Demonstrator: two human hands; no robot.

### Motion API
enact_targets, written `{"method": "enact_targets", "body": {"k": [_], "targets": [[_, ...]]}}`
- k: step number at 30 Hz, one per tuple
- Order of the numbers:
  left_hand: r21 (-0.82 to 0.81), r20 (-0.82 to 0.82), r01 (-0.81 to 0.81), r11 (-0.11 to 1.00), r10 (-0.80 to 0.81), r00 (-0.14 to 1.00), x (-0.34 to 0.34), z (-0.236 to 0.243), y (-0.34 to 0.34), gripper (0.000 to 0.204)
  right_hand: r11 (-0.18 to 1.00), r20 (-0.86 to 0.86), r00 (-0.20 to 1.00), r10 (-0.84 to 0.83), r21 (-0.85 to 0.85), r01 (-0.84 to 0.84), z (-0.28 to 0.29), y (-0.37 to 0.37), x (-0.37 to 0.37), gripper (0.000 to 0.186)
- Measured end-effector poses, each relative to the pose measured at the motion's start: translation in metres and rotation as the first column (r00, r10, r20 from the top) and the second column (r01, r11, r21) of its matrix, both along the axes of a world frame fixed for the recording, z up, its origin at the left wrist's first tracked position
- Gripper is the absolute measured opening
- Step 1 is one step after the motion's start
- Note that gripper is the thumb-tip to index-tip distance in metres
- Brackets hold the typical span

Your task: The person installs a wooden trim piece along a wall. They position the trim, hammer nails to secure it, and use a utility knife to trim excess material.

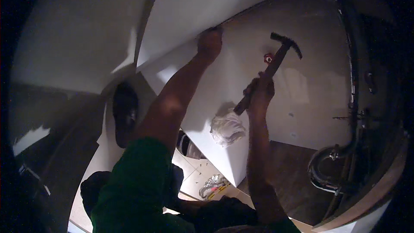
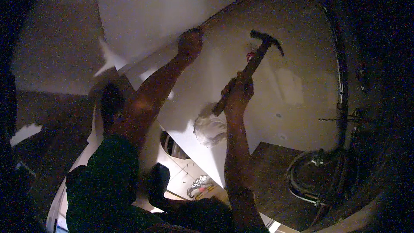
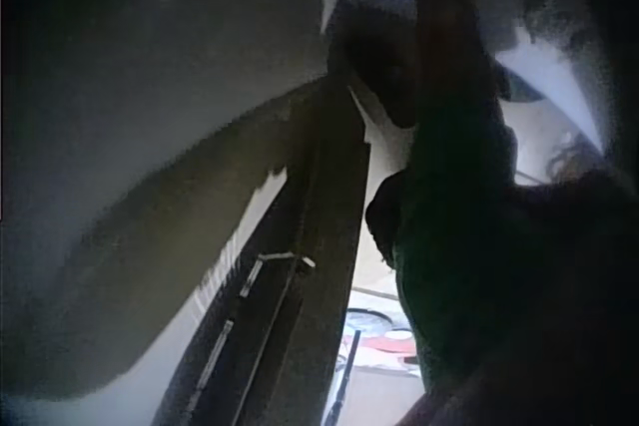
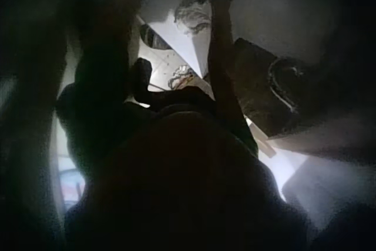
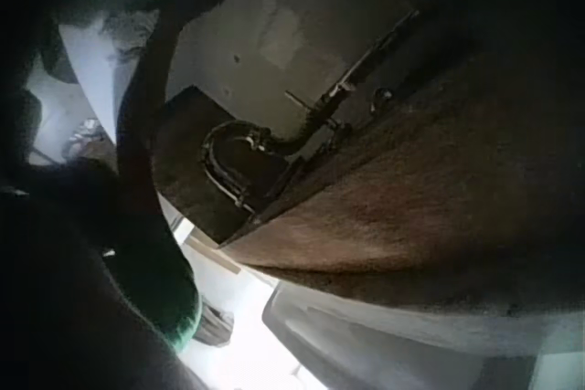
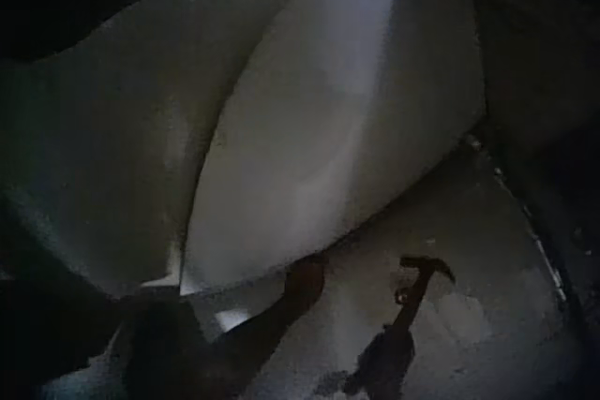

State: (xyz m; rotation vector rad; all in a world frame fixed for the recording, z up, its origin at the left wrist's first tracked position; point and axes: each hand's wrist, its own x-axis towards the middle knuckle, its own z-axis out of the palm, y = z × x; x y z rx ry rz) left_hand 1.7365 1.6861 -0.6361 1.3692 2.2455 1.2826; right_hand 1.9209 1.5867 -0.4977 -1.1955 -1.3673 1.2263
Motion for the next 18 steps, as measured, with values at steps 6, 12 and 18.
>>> {"method": "enact_targets", "body": {"k": [6,12,18], "targets": [[0.103,0.115,0.069,0.992,-0.08,0.99,-0.003,-0.009,0.017,0.024,0.998,-0.083,0.996,0.032,0.055,-0.027,0.047,0.053,-0.063,0.013],[0.148,0.124,0.069,0.987,-0.088,0.988,0.011,-0.039,-0.011,0.045,1.0,-0.097,0.995,0.002,-0.006,-0.002,0.055,0.054,-0.084,0.02],[0.152,0.159,0.154,0.976,-0.178,0.971,0.034,-0.036,-0.009,0.079,1.0,-0.159,0.987,-0.024,-0.012,0.023,0.054,0.05,-0.101,0.019]]}}
